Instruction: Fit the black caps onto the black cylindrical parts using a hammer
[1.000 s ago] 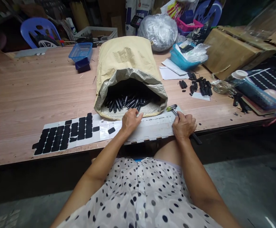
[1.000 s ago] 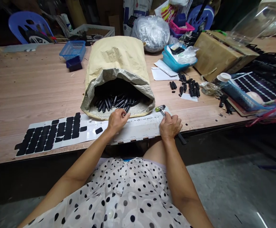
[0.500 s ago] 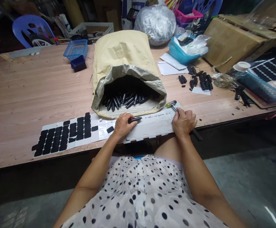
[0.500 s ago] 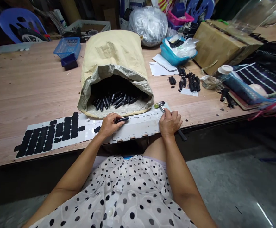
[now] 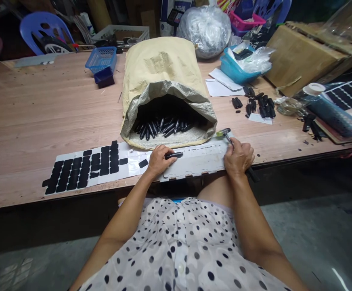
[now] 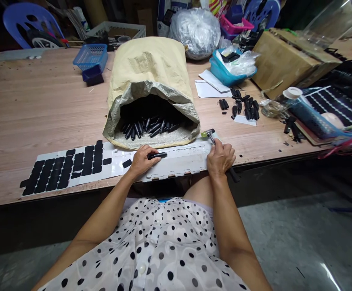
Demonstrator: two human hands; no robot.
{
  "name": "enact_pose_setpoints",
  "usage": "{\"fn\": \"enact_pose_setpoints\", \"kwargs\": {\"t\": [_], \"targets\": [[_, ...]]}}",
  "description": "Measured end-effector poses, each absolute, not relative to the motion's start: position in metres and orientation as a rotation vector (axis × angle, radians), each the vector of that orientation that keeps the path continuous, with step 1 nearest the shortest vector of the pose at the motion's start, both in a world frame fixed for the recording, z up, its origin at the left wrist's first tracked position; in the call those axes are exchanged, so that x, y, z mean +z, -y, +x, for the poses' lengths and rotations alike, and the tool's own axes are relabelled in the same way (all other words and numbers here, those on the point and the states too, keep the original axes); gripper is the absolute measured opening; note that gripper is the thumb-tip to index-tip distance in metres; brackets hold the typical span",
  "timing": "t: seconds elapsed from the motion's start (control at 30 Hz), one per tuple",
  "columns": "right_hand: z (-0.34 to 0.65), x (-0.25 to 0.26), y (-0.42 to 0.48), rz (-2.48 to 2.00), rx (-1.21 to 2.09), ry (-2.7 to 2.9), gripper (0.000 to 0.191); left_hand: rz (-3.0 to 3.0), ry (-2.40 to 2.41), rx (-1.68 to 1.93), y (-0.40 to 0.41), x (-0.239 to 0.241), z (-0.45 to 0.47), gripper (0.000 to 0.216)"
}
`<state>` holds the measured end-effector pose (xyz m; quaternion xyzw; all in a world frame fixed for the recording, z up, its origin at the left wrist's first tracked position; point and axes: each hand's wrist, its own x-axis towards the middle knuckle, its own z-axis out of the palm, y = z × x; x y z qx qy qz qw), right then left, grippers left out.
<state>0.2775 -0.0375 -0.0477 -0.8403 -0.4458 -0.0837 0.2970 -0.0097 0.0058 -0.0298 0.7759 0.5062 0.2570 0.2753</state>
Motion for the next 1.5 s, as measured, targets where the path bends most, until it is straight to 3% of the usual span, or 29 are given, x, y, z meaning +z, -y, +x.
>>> {"fn": "enact_pose_setpoints", "kwargs": {"t": [0.17, 0.4, 0.93, 1.5], "targets": [[0.252, -0.038, 0.059, -1.920, -0.169, 1.259, 0.042, 2.062, -1.353, 0.679, -0.006, -0.029, -0.008, 0.010], [0.190, -0.027, 0.087, -1.525, 0.144, 1.635, 0.036, 2.043, -1.345, 0.702, -0.005, -0.030, -0.008, 0.010], [0.172, -0.024, 0.094, -1.624, 0.179, 1.795, 0.038, 2.083, -1.299, 0.741, -0.007, -0.036, -0.007, 0.007], [0.192, -0.022, 0.089, -1.705, 0.073, 1.581, 0.040, 2.029, -1.312, 0.717, -0.005, -0.033, -0.008, 0.010]]}}
